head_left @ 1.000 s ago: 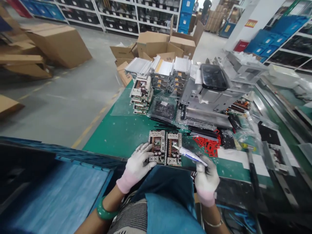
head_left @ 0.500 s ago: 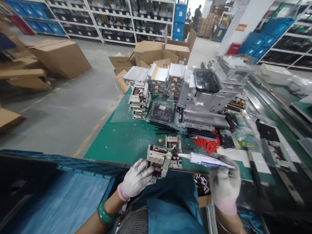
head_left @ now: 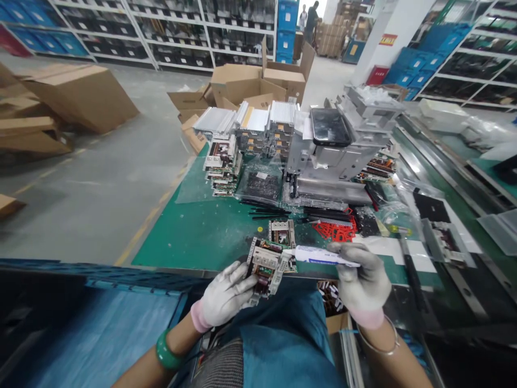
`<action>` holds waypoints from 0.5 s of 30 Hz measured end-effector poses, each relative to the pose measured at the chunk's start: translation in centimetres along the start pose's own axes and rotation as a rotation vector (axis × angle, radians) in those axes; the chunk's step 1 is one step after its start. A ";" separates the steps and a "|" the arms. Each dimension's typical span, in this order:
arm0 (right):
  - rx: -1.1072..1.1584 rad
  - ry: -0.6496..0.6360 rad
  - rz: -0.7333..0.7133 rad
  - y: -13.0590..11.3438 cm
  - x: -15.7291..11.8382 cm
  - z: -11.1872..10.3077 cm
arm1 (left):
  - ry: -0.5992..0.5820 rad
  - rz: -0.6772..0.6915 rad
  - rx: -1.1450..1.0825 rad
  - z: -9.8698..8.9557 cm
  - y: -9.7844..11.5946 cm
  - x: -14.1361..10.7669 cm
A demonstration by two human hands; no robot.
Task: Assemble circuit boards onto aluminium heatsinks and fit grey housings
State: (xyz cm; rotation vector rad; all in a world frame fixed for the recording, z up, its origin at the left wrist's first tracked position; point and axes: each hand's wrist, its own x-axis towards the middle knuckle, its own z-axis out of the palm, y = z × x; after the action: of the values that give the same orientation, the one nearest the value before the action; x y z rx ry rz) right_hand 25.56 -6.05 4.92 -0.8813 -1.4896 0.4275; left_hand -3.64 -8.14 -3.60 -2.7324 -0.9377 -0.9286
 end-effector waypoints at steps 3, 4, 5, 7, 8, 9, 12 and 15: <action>-0.010 -0.043 -0.002 0.3 -0.3 -0.2 | -0.029 0.012 0.003 0.2 0.0 -0.2; -0.019 -0.051 -0.009 0.4 -0.2 -0.3 | -0.040 0.019 0.004 0.2 0.0 -0.3; -0.032 -0.058 -0.015 0.4 -0.2 -0.5 | -0.047 0.027 0.005 0.2 -0.1 -0.3; -0.069 -0.072 -0.023 0.4 0.0 -0.7 | -0.053 0.042 0.004 0.2 -0.1 -0.2; -0.086 -0.079 -0.025 0.3 0.1 -0.8 | -0.052 0.046 0.002 0.1 -0.1 -0.2; -0.097 -0.082 -0.027 0.3 0.2 -0.9 | -0.049 0.050 -0.001 0.1 -0.1 -0.1; -0.099 -0.081 -0.024 0.1 0.6 -1.2 | -0.046 0.062 -0.008 -0.1 -0.1 0.1; -0.077 -0.068 0.010 0.2 1.0 -1.3 | -0.038 0.080 -0.033 -0.4 -0.1 0.3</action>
State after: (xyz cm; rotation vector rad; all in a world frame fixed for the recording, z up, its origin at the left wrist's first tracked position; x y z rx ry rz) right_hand 26.97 -5.52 5.68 -0.9431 -1.5732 0.4130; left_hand -3.71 -8.00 -3.05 -2.8015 -0.8193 -0.8886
